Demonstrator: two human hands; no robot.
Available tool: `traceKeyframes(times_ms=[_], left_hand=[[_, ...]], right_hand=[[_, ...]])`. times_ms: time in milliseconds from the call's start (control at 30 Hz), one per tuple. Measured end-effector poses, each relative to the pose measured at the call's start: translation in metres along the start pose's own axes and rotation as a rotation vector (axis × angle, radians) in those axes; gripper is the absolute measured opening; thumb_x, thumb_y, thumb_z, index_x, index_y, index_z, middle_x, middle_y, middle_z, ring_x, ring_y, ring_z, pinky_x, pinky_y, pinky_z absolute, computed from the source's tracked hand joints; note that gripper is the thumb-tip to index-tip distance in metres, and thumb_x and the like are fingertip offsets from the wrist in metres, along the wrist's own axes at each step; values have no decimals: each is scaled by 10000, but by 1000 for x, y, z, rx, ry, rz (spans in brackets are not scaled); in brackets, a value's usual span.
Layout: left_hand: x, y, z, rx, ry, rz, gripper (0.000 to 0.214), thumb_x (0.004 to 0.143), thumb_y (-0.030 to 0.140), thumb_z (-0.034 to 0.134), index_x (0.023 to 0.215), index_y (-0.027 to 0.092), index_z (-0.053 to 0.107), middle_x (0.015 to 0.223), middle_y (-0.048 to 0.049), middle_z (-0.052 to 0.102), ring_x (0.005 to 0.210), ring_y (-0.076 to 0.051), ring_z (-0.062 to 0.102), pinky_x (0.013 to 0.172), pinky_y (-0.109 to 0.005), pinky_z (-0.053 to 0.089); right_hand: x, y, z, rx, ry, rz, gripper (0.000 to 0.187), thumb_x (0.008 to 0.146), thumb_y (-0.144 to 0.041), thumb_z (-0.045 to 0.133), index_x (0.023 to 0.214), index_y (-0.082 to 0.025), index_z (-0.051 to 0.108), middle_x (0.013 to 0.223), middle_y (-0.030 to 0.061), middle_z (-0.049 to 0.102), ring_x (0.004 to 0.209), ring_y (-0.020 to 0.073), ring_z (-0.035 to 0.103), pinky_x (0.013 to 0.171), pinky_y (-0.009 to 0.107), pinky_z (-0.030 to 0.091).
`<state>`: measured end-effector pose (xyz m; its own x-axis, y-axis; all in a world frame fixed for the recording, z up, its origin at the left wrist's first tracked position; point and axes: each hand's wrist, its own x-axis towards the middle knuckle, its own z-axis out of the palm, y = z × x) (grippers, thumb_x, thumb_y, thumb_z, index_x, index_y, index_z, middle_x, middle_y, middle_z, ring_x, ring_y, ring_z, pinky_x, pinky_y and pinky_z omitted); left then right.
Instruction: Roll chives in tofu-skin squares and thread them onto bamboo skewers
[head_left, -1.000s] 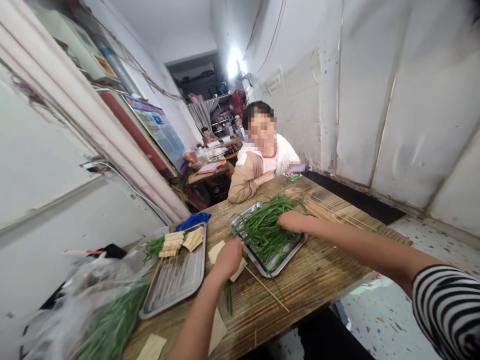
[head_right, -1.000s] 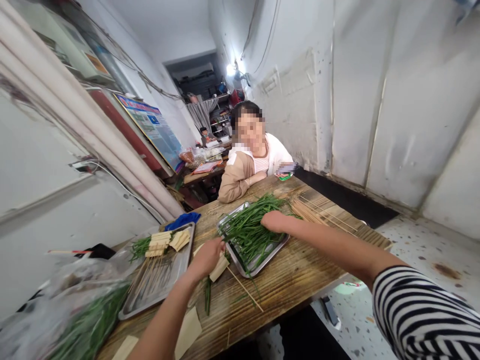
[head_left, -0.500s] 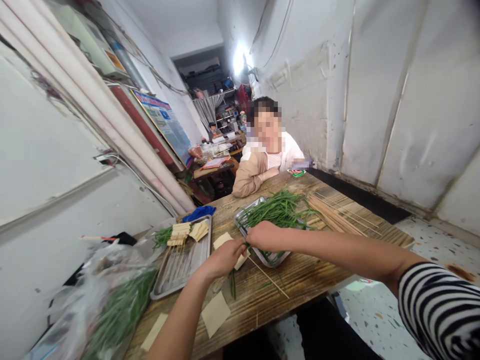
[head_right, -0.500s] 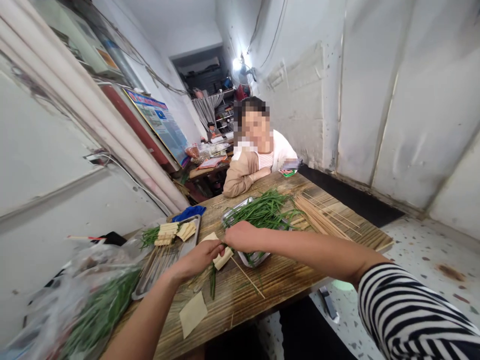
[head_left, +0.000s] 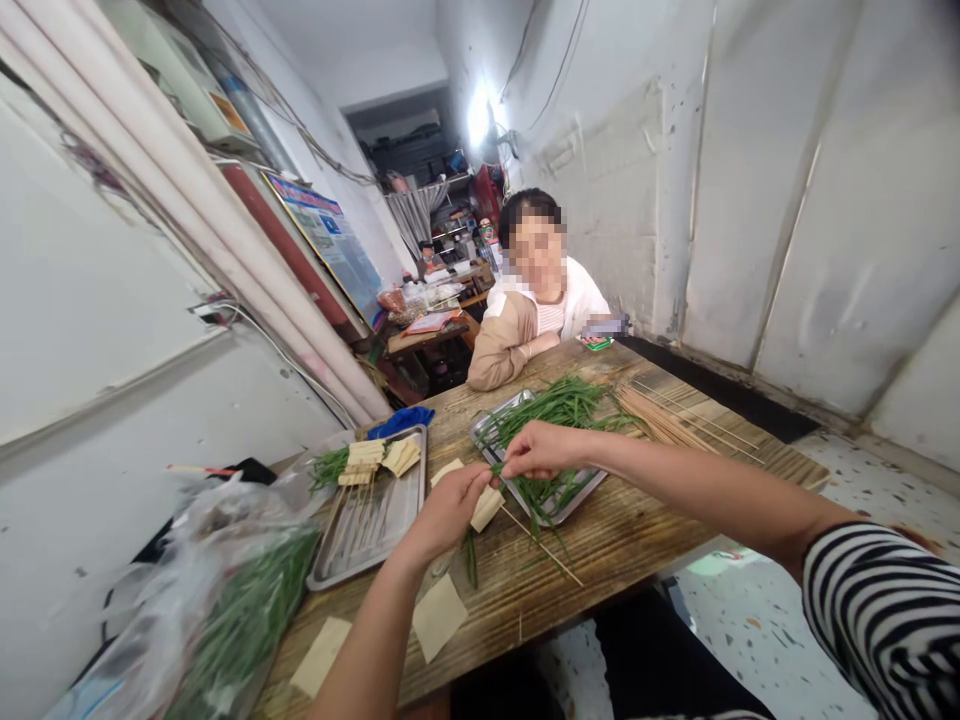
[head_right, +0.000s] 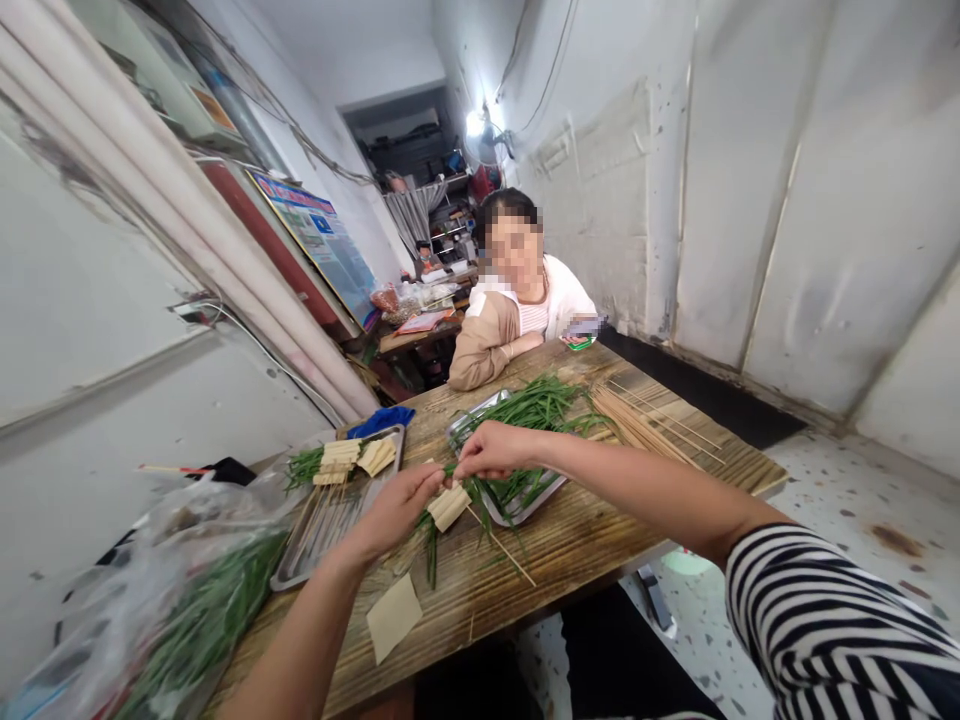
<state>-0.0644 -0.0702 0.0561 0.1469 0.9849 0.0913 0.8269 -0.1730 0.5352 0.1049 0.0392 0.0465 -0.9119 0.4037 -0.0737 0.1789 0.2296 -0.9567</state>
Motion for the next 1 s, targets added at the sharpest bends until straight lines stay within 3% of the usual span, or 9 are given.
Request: traceKeyframes(times_ms=[167, 333, 467, 600, 733, 800, 867, 933, 1000], left_hand=[[7, -8, 25, -27, 401, -13, 364, 913, 387, 333, 954, 184, 633, 966, -64, 664, 942, -192, 574, 872, -316, 417], [8, -4, 55, 46, 505, -110, 419, 943, 369, 255, 799, 186, 603, 758, -37, 602, 776, -172, 547, 758, -297, 429], [6, -13, 64, -5, 470, -127, 418, 939, 381, 264, 790, 191, 605, 792, -49, 622, 825, -180, 558, 806, -329, 442], [-3, -31, 41, -216, 329, -97, 423, 904, 467, 362, 1077, 191, 632, 1210, -88, 611, 1190, -202, 494, 1021, -373, 365], [-6, -24, 18, -482, 379, -87, 564, 911, 539, 286, 1325, 200, 463, 1397, -94, 466, 1291, -195, 412, 1037, -336, 356], [-4, -10, 16, -639, 301, -53, 599, 877, 591, 346, 1295, 185, 487, 1278, -117, 561, 1173, -212, 516, 940, -319, 432], [-2, 5, 19, -828, 156, -74, 586, 829, 620, 441, 1173, 161, 563, 1042, -112, 652, 896, -193, 616, 743, -292, 490], [-3, 14, 21, -976, 40, -117, 516, 803, 601, 516, 1032, 146, 594, 803, -51, 631, 587, -104, 533, 551, -238, 431], [-6, 17, 21, -1046, -27, -152, 432, 794, 548, 575, 947, 144, 574, 657, 26, 519, 461, -35, 353, 459, -185, 307]], right_hand=[[11, -3, 10, 265, 260, -12, 237, 770, -272, 624, 602, -147, 513, 410, -78, 482, 325, 53, 407, 319, 152, 314], [21, -4, 33, 94, 475, 14, 241, 836, -204, 539, 601, -163, 502, 398, -75, 463, 329, 77, 449, 339, 170, 354], [18, -5, 34, -120, 501, 7, 192, 839, -203, 520, 659, -155, 565, 420, -68, 470, 354, 86, 457, 401, 191, 367], [10, -11, 21, -308, 388, -76, 173, 799, -167, 546, 636, -134, 593, 439, -57, 489, 391, 77, 469, 464, 191, 373], [4, -22, 21, -120, 203, -72, 146, 793, -207, 542, 668, -138, 571, 469, -65, 504, 364, 63, 444, 380, 166, 329], [3, -28, 26, 16, 126, -96, 131, 789, -216, 528, 687, -142, 562, 470, -73, 497, 352, 59, 428, 350, 158, 317], [2, -31, 30, 101, 86, -139, 103, 773, -205, 525, 699, -142, 560, 454, -82, 482, 341, 53, 411, 335, 151, 308], [3, -31, 30, 133, 85, -164, 85, 756, -202, 535, 711, -137, 567, 431, -87, 470, 331, 49, 393, 324, 144, 292], [3, -26, 27, 126, 105, -172, 111, 754, -232, 554, 716, -130, 580, 407, -87, 461, 325, 46, 375, 319, 142, 277]])
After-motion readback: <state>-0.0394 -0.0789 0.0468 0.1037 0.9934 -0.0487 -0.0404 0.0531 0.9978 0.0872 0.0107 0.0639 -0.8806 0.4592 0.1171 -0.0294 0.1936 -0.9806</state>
